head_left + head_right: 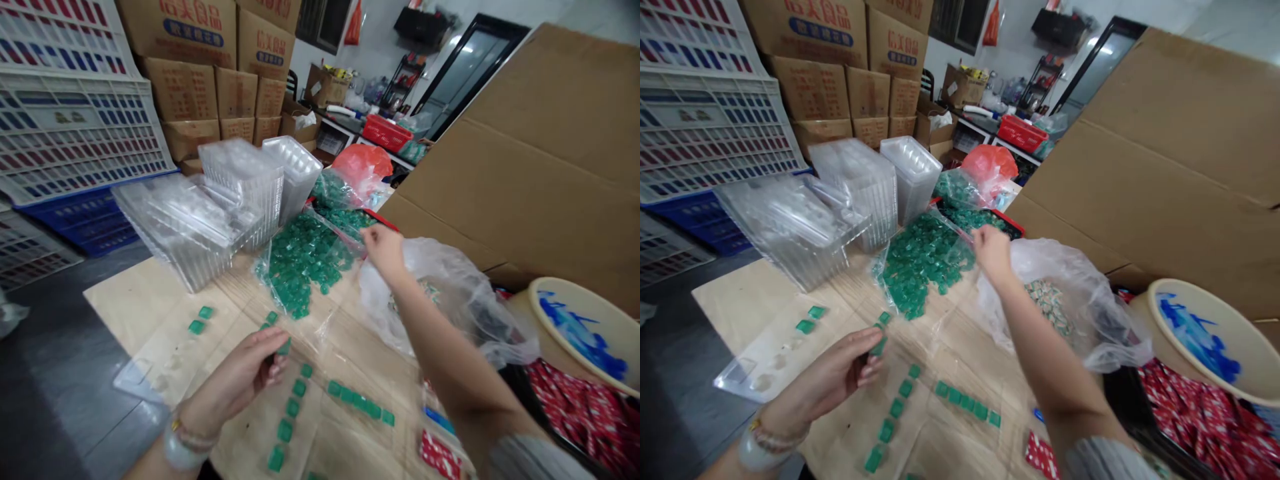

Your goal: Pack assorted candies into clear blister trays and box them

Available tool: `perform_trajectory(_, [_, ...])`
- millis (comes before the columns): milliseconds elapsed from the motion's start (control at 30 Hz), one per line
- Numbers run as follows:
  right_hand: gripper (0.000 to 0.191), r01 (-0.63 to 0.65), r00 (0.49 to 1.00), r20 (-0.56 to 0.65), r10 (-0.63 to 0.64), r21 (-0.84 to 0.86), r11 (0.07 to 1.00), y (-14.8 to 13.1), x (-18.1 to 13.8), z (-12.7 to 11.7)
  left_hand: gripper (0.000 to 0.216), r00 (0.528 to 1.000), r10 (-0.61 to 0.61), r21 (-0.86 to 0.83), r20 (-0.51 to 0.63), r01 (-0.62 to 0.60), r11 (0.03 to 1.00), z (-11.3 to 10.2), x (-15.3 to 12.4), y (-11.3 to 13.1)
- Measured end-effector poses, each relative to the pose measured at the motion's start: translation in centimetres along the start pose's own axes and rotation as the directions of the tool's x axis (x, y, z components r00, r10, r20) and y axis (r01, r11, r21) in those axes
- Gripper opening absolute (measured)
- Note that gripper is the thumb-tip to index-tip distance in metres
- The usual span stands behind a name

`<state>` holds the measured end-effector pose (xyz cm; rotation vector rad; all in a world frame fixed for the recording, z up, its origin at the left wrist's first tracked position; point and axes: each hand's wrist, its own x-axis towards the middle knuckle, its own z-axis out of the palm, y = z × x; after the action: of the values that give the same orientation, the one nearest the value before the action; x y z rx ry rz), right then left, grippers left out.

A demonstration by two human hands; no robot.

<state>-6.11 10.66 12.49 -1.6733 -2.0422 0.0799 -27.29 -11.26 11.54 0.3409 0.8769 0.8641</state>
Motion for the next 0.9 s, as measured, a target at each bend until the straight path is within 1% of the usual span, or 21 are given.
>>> perform_trajectory(67, [0.025, -0.173, 0.985, -0.011, 0.173, -0.179, 0.969, 3.7, 4.6, -0.6, 0.028, 0.997, 0.037, -0.114, -0.074, -0.045, 0.992, -0.7, 0.6, -0.1])
perform_trajectory(100, [0.023, -0.22, 0.972, 0.023, 0.233, -0.243, 0.945, 5.3, 6.5, -0.7, 0.026, 0.992, 0.047, -0.142, -0.115, -0.063, 0.988, -1.1, 1.0, -0.1])
perform_trajectory(200, [0.03, -0.249, 0.95, 0.106, 0.293, -0.306, 0.919, 8.4, 10.1, -0.3, 0.02, 0.966, 0.085, -0.158, -0.244, -0.126, 0.979, -2.4, 1.7, 0.0])
perform_trajectory(267, [0.027, -0.239, 0.947, 0.136, 0.29, -0.304, 0.922, 8.5, 10.7, 0.2, 0.02, 0.95, 0.111, -0.139, -0.292, -0.157, 0.978, -3.3, 1.6, 0.0])
perform_trajectory(300, [0.028, -0.223, 0.951, 0.142, 0.274, -0.298, 0.928, 7.9, 10.4, 0.5, 0.02, 0.945, 0.119, -0.131, -0.304, -0.165, 0.978, -3.6, 1.4, 0.0])
perform_trajectory(333, [0.03, -0.177, 0.965, 0.14, 0.221, -0.273, 0.945, 6.7, 9.7, 0.9, 0.02, 0.941, 0.127, -0.127, -0.313, -0.174, 0.976, -3.8, 1.0, -0.1])
perform_trajectory(367, [0.033, -0.09, 0.983, 0.138, 0.122, -0.221, 0.971, 5.1, 8.5, 1.3, 0.02, 0.939, 0.134, -0.129, -0.317, -0.183, 0.975, -4.0, 0.5, -0.3])
perform_trajectory(400, [0.035, 0.033, 0.99, 0.137, -0.015, -0.133, 0.991, 3.0, 6.7, 1.7, 0.02, 0.939, 0.142, -0.137, -0.313, -0.192, 0.972, -4.1, 0.1, -0.6])
perform_trajectory(433, [0.037, 0.205, 0.97, 0.132, -0.203, -0.001, 0.979, 0.6, 4.3, 2.0, 0.021, 0.941, 0.148, -0.152, -0.303, -0.201, 0.968, -4.0, -0.4, -0.9])
perform_trajectory(467, [0.035, 0.358, 0.912, 0.147, -0.384, 0.176, 0.917, -1.9, 1.5, 2.2, 0.021, 0.946, 0.151, -0.172, -0.288, -0.206, 0.963, -4.0, -0.9, -1.4])
perform_trajectory(500, [0.03, 0.441, 0.824, 0.192, -0.533, 0.373, 0.817, -4.5, -1.6, 2.2, 0.022, 0.949, 0.151, -0.197, -0.275, -0.21, 0.958, -3.9, -1.4, -1.8])
perform_trajectory(533, [0.027, 0.438, 0.718, 0.258, -0.647, 0.554, 0.708, -6.9, -4.9, 2.2, 0.023, 0.951, 0.152, -0.222, -0.268, -0.215, 0.951, -3.8, -1.9, -2.3])
perform_trajectory(567, [0.025, 0.374, 0.625, 0.309, -0.717, 0.688, 0.622, -9.1, -8.0, 2.1, 0.023, 0.951, 0.159, -0.241, -0.266, -0.225, 0.944, -3.7, -2.5, -2.8])
perform_trajectory(600, [0.022, 0.293, 0.553, 0.346, -0.758, 0.771, 0.566, -11.0, -10.8, 2.0, 0.024, 0.948, 0.172, -0.254, -0.269, -0.242, 0.936, -3.8, -3.1, -3.2])
perform_trajectory(633, [0.019, 0.223, 0.506, 0.369, -0.779, 0.817, 0.532, -12.7, -13.1, 1.9, 0.024, 0.943, 0.193, -0.257, -0.271, -0.264, 0.93, -3.9, -3.8, -3.5])
perform_trajectory(700, [0.018, 0.109, 0.464, 0.412, -0.784, 0.852, 0.512, -15.2, -15.6, 2.2, 0.023, 0.935, 0.231, -0.239, -0.27, -0.297, 0.924, -4.7, -5.3, -4.0])
perform_trajectory(767, [0.019, 0.048, 0.421, 0.447, -0.789, 0.858, 0.512, -17.1, -16.0, 2.9, 0.023, 0.935, 0.235, -0.211, -0.265, -0.294, 0.932, -6.0, -6.8, -4.0])
perform_trajectory(800, [0.018, 0.051, 0.396, 0.456, -0.797, 0.856, 0.515, -18.0, -15.7, 3.5, 0.022, 0.929, 0.236, -0.194, -0.284, -0.297, 0.935, -6.8, -7.4, -3.8])
perform_trajectory(833, [0.017, 0.089, 0.379, 0.456, -0.805, 0.848, 0.522, -18.9, -15.3, 4.2, 0.02, 0.909, 0.249, -0.177, -0.334, -0.32, 0.931, -7.7, -7.9, -3.6])
perform_trajectory(867, [0.015, 0.166, 0.371, 0.444, -0.815, 0.832, 0.529, -19.7, -14.8, 5.1, 0.018, 0.871, 0.275, -0.163, -0.407, -0.366, 0.916, -8.5, -8.4, -3.3])
perform_trajectory(900, [0.015, 0.278, 0.365, 0.423, -0.829, 0.801, 0.531, -20.6, -14.4, 6.0, 0.017, 0.817, 0.311, -0.15, -0.486, -0.428, 0.891, -9.4, -8.6, -3.1])
